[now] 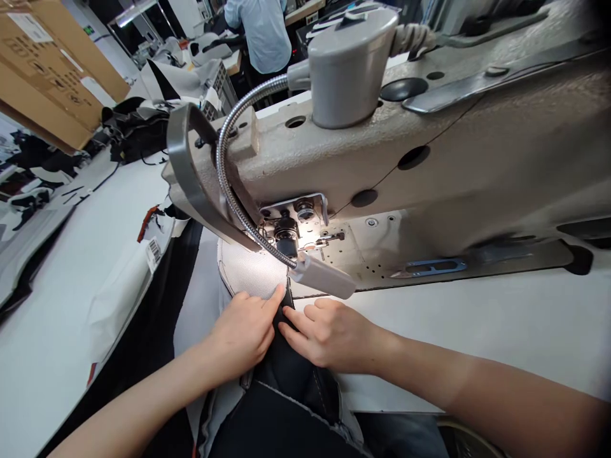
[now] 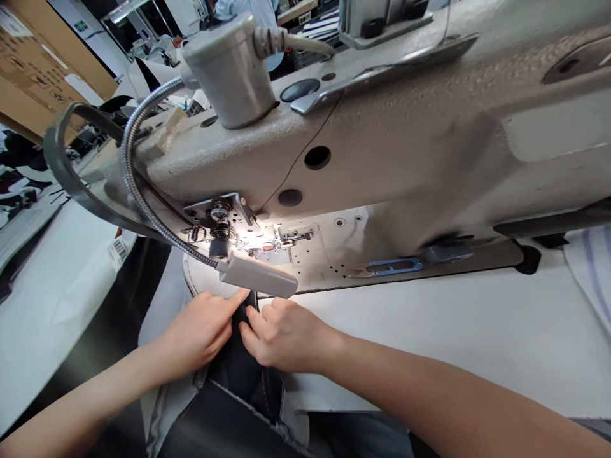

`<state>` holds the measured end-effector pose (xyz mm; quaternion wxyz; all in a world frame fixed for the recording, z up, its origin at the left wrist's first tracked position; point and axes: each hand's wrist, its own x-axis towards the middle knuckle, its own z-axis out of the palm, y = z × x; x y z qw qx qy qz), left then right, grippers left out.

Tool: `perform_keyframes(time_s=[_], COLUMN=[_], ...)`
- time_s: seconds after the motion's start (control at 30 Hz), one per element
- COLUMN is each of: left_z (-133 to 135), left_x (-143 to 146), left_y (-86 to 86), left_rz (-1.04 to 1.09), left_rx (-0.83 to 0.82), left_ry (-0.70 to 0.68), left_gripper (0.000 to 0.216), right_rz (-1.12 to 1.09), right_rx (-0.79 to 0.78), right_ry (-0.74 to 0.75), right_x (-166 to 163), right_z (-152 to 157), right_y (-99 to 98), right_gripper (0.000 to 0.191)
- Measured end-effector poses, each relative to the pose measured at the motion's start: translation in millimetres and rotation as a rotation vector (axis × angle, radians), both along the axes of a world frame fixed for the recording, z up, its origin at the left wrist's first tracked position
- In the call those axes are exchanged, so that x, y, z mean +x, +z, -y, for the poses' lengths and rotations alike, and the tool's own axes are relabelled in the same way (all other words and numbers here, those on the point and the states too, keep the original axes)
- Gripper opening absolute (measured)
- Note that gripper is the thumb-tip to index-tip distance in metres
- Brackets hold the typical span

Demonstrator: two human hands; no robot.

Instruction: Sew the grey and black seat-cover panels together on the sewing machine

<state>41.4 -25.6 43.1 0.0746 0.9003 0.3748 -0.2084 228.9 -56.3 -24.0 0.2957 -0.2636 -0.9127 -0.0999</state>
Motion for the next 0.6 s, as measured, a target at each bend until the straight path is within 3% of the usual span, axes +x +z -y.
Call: perform_keyframes(time_s=[0.23, 0.33, 0.43, 0.6], left_z=[-14, -7, -4, -22], left_x=[10, 7, 4, 12], left_y=[0.3, 2.7, 5.9, 11.4], left_rz=[0.011, -0.043, -0.062, 0.060], left_rx=[0.050, 0.119, 0.088, -0.040], left_ry=[0.031, -0.035, -0.068, 0.037], left_gripper=[0.036, 0.042, 0.048, 0.040], right_rz=[-0.016, 0.084, 0.196, 0.166], right_rx=[-0.114, -0.265, -0.407, -0.236], right_ry=[-0.089, 0.017, 0.185, 0.111], right_x=[12, 24, 32, 26], right_z=[-8, -7, -4, -2], right_y=[2.2, 7.8, 8.5, -2.4], right_gripper=[0.035, 0.046, 0.064, 0.045])
